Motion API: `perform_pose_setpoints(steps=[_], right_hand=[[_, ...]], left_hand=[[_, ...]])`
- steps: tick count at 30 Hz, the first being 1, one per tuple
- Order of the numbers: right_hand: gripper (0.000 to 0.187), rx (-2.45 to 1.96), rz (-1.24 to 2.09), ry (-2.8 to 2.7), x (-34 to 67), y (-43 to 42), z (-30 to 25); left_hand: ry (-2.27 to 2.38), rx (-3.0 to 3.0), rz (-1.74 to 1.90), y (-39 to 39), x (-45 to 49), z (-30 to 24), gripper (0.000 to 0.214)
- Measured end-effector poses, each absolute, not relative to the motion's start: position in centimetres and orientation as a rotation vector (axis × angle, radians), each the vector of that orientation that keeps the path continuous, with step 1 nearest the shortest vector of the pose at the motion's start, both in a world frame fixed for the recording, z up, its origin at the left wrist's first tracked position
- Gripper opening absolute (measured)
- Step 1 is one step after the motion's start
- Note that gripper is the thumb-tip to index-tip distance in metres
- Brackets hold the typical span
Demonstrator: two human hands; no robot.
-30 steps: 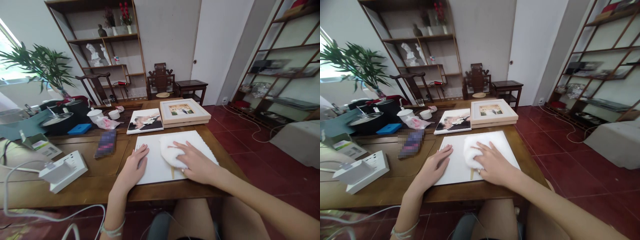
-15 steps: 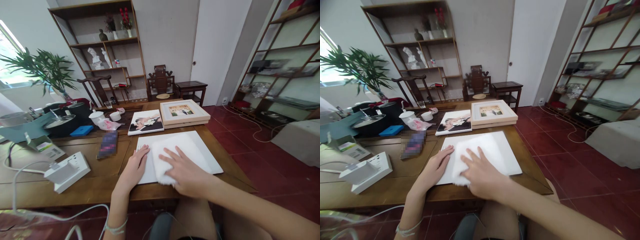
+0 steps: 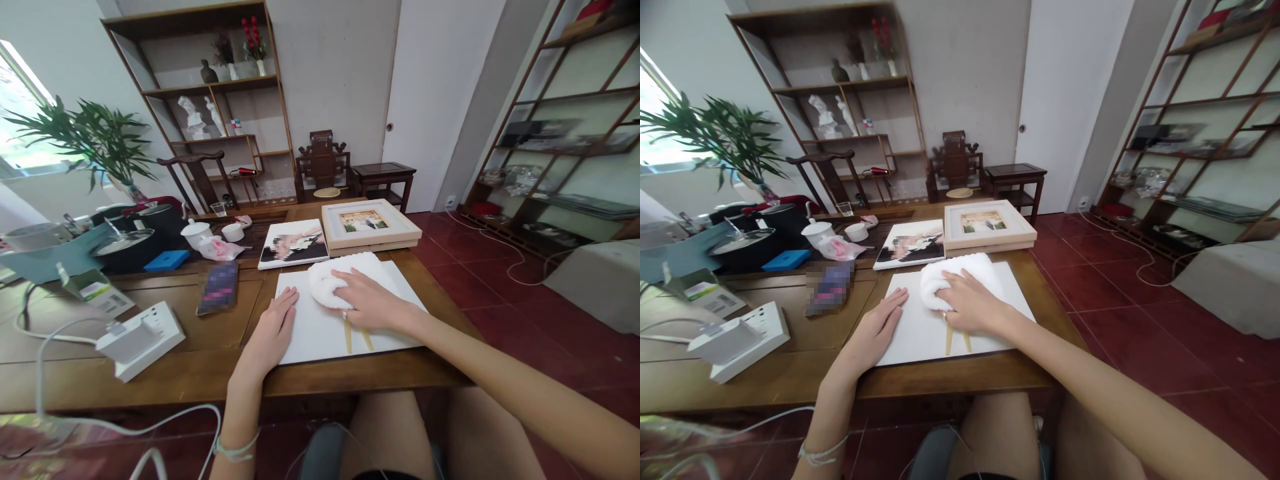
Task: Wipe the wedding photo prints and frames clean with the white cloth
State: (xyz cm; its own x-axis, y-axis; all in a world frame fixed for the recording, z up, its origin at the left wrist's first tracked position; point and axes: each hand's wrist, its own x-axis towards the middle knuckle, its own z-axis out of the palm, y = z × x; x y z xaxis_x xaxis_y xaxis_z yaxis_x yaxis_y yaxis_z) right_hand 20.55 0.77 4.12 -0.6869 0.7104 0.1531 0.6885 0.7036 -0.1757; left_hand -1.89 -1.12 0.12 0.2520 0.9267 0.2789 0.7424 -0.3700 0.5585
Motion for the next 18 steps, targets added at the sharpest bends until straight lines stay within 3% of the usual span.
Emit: perform_pose_setpoints(steps=[8,14,18], right_hand=[[0.036,-1.067,0.100,-2.749,17.1,-1.9,4.1],[0.027,-1.006,0.309,-2.775,18.3,-9.5,4.7],[0.029,-1.076,0.371,-2.719,19.4,-8.6,4.8]], left_hand=[[1.516,2.242,0.837,-0.9,-2.1,-0.1,0.043],[1.524,2.236,0.849,-0.8,-2.1,-0.2,0.044],[1.554,2.229,0.847,-0.9,-2.0,0.0,0.045]])
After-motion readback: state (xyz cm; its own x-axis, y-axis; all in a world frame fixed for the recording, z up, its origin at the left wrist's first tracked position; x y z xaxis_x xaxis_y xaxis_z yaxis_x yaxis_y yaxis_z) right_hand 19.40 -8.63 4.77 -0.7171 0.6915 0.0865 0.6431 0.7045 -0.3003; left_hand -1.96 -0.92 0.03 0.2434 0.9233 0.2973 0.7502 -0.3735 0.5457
